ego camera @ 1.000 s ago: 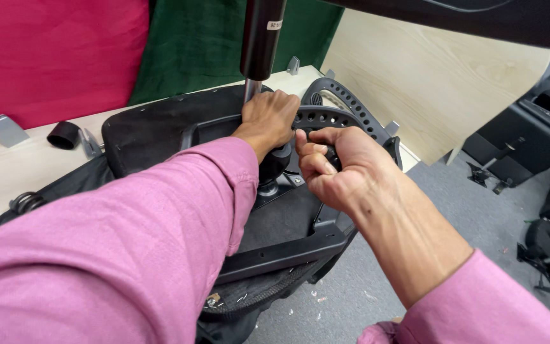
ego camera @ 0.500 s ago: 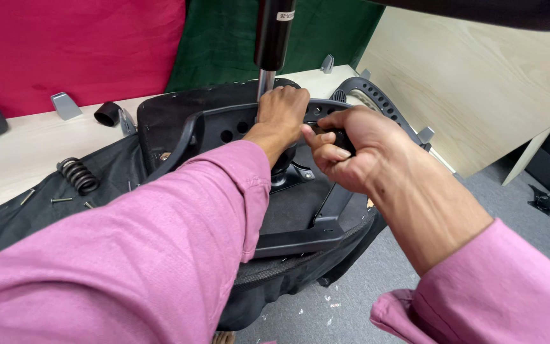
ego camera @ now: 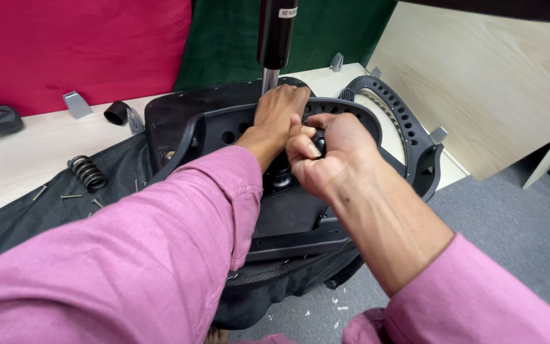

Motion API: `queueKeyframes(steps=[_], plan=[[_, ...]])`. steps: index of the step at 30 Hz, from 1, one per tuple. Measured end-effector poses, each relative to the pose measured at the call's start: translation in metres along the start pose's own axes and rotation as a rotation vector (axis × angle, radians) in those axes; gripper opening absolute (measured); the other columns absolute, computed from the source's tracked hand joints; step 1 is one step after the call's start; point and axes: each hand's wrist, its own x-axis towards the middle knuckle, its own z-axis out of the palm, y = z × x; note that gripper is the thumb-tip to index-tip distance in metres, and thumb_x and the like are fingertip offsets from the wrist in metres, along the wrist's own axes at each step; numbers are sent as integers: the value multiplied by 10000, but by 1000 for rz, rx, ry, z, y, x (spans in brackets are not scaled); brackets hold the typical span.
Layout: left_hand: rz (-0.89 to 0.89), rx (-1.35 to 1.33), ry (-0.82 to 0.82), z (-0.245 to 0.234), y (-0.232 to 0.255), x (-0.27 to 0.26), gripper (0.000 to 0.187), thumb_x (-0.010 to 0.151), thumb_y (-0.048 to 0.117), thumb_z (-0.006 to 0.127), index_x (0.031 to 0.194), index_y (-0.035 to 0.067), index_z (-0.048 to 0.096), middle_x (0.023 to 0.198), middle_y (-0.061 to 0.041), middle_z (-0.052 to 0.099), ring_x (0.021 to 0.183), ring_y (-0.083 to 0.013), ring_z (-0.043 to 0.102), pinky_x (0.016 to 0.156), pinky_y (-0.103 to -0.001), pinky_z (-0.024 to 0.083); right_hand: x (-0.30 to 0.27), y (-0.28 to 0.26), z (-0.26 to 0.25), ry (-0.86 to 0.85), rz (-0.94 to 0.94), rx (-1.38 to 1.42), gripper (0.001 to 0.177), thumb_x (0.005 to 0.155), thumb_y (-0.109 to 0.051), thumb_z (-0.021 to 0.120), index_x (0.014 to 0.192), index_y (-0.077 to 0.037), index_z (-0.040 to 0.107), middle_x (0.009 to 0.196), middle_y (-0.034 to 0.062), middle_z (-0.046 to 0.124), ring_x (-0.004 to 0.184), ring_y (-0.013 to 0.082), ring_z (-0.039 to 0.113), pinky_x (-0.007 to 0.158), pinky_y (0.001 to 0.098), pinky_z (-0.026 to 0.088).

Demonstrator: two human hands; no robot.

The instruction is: The person uses a screwdriver to fasten screws into a black plastic chair base, securing a curved frame component. They align the frame, insert screws, and tighten them while holding the base steady.

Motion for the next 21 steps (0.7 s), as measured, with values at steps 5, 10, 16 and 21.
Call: queueKeyframes(steps=[5,10,16,21], plan=[[-22,-87,53,-25,18,-20,558,741,468,813,997,-6,668,1026,-179,691,1062,-372,617,940,-479,477,-15,-20,-4,-25,93,-78,161,977,-70,486,990,88,512,820,183,623,474,86,394,337,187,275],[9,-61,229,-29,31,-36,593,822,416,792,1194,-30,668,1118,-173,689,1133,-364,605,1110,-478,409,-16,-17,-5,3,103,-20,166,996,-62,516,988,102,493,844,194,635,485,93,394,355,199,299],[-73,-133,290,-51,46,-53,550,794,286,824,1193,-50,650,1223,-197,655,1189,-374,580,1047,-463,425,-26,-19,-7,-11,90,-111,157,993,-66,510,1006,90,521,847,182,651,496,88,401,370,198,300],[-234,-137,473,-82,74,-109,403,809,59,775,1194,-8,679,1201,-156,683,1155,-353,609,1001,-443,483,-50,-10,-18,-115,128,-291,177,991,-110,545,1051,57,554,812,90,615,502,71,435,363,185,309]])
